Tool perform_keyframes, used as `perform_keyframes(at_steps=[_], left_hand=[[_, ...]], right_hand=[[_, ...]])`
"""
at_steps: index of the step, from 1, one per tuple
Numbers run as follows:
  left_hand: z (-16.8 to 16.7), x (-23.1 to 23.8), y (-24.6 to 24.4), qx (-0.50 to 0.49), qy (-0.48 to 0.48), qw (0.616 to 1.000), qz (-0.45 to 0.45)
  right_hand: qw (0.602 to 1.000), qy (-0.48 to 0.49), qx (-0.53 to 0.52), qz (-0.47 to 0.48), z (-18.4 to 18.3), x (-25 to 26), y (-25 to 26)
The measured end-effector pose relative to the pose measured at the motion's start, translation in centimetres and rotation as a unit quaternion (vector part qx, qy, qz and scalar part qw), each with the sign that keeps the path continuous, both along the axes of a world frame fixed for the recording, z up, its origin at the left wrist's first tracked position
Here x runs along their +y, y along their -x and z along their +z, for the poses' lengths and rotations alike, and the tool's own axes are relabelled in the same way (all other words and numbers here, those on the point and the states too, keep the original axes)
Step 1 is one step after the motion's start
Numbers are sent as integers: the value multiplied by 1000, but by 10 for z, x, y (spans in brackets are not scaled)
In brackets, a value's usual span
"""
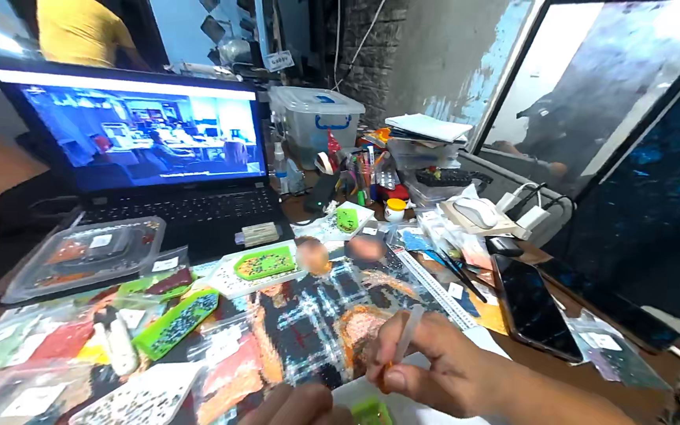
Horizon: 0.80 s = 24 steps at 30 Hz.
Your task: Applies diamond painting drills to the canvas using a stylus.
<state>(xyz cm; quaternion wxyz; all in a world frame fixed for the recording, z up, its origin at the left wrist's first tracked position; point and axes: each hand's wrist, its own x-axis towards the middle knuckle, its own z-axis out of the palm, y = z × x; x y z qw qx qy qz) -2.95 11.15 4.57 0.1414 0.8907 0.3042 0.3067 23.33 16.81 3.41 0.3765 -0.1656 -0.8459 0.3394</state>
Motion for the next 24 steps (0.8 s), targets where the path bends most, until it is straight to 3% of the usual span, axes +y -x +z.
perform_keyframes(at_steps=[3, 6, 17, 24], left_hand=[[-9, 12, 2, 45, 110, 993, 4], [-16, 17, 7, 73, 145, 987, -10], [-30, 15, 3, 78, 84, 993, 6], [-28, 13, 1, 85, 116, 990, 5]], right_hand=[[999, 11, -12, 27, -1, -3, 1], [998, 12, -30, 50, -3, -5, 4], [996, -43, -45, 56, -12, -7, 7], [996, -41, -46, 61, -14, -7, 8]])
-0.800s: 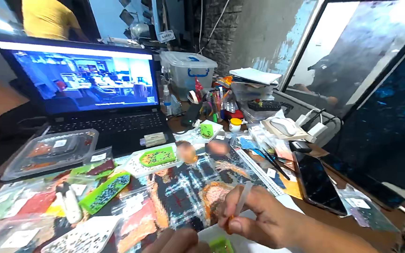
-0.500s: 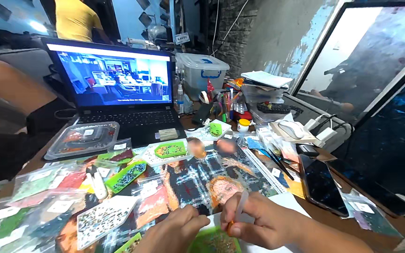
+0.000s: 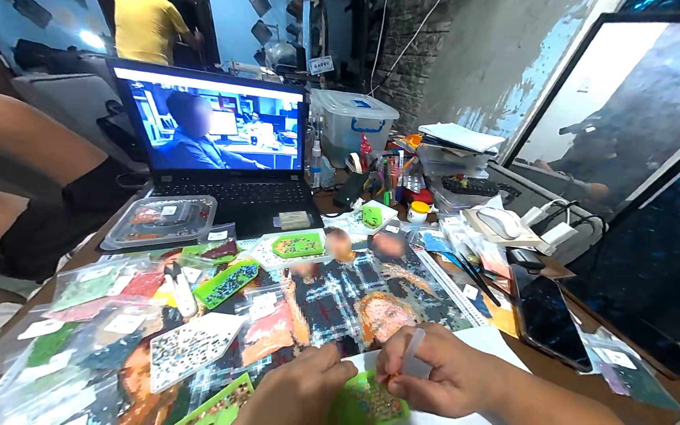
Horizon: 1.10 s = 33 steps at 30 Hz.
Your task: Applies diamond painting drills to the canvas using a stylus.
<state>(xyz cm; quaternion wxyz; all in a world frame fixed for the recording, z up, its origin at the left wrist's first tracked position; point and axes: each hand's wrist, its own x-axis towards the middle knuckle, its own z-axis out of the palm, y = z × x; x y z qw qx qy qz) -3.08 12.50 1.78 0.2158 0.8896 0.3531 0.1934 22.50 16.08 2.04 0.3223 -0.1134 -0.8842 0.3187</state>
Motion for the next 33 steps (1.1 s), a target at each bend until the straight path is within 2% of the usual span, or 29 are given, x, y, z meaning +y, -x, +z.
perform_keyframes(at_steps=[23, 33], left_hand=[[10, -1, -2, 35, 46, 998, 7], [11, 1, -2, 46, 69, 997, 1]], right_hand=[[1000, 5, -18, -7, 0, 1, 1], [999, 33, 12, -18, 4, 5, -1]])
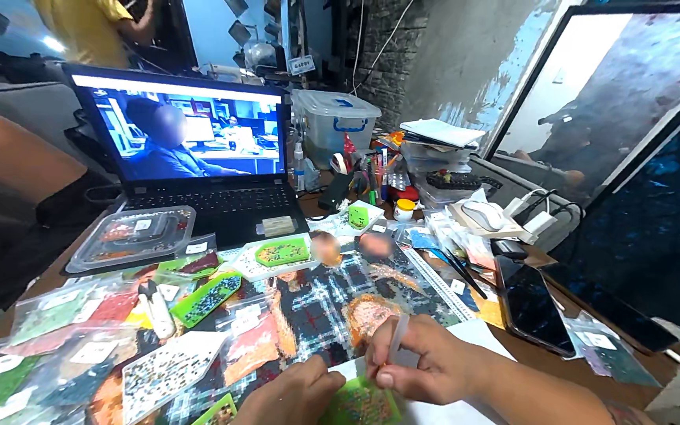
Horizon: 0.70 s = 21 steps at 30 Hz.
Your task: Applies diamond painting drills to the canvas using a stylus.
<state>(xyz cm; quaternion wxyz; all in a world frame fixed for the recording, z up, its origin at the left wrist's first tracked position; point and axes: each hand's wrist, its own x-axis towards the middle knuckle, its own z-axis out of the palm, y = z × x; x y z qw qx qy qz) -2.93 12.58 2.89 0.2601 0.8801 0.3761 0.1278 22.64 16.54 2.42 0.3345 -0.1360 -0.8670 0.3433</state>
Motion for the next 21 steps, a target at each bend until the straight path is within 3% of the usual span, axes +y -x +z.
perform_keyframes(at_steps=[9, 21], left_hand=[[-3, 2, 2, -12, 10, 1000, -6], [3, 3, 1, 13, 16, 1000, -21]], right_hand=[[983, 98, 27, -151, 5, 27, -26], [984, 106, -13, -140, 2, 41, -36]])
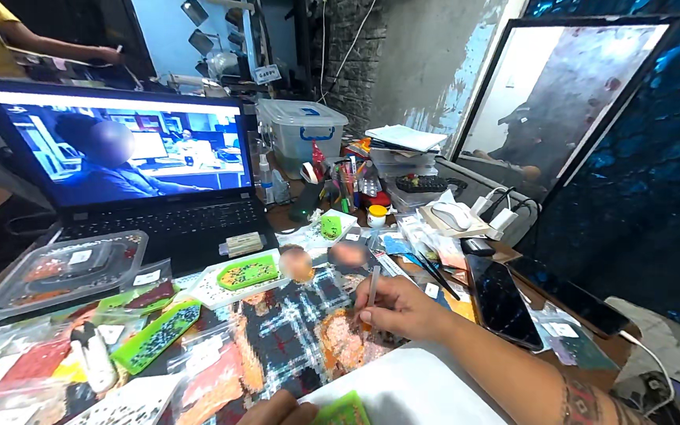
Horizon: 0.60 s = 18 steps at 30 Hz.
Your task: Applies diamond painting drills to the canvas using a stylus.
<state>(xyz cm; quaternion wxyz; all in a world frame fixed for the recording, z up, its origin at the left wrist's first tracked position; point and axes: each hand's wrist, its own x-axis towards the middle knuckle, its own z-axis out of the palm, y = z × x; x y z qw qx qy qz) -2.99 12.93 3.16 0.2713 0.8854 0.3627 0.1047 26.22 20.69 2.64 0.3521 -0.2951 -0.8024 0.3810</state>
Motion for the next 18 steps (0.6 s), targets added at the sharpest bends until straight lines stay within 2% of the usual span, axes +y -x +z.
perform_keyframes(at_steps=[18], left_hand=[[1, -1, 1, 10, -6, 1000, -2]], right_hand=[[1000, 0, -18, 2, -2, 2, 0]])
